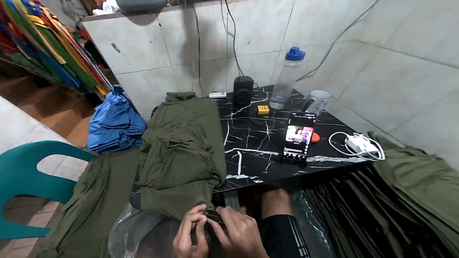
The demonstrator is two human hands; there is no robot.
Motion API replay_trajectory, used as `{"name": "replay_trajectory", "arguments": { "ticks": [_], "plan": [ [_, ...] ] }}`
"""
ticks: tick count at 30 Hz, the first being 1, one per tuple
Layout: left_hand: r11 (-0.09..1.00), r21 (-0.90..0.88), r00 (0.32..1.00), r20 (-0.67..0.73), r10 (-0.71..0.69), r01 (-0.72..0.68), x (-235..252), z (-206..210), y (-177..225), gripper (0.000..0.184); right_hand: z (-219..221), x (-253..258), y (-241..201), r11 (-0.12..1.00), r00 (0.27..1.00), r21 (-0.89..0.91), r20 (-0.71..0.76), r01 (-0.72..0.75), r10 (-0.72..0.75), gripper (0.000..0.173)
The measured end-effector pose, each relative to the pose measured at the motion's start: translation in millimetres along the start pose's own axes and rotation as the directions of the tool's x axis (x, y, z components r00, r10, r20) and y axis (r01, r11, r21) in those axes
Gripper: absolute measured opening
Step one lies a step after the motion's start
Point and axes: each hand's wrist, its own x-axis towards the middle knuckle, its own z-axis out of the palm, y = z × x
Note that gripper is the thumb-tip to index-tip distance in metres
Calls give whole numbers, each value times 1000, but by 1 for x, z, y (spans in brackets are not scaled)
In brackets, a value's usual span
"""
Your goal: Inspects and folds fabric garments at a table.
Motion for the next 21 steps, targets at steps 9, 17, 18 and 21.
{"name": "replay_trajectory", "arguments": {
  "ticks": [9, 17, 18, 21],
  "plan": [
    [1000, -25, 1000, -8, -12, 12, -1, 2, 2, 4, 8, -4, -4, 947, 973, 239, -35, -213, 228, 40],
    [999, -10, 993, 112, -50, 51, -5, -7, 8, 4, 19, -5, 6, 514, 896, 769, 167, -380, 411, 15],
    [997, 23, 973, 217, -73, 70, -7, -13, 8, 7, 19, -5, 8, 515, 895, 767, 171, -383, 412, 16],
    [991, 86, 765, 631, -132, 100, -7, -27, 0, 31, 15, -4, 9, 508, 874, 740, 225, -441, 430, 16]
  ]
}}
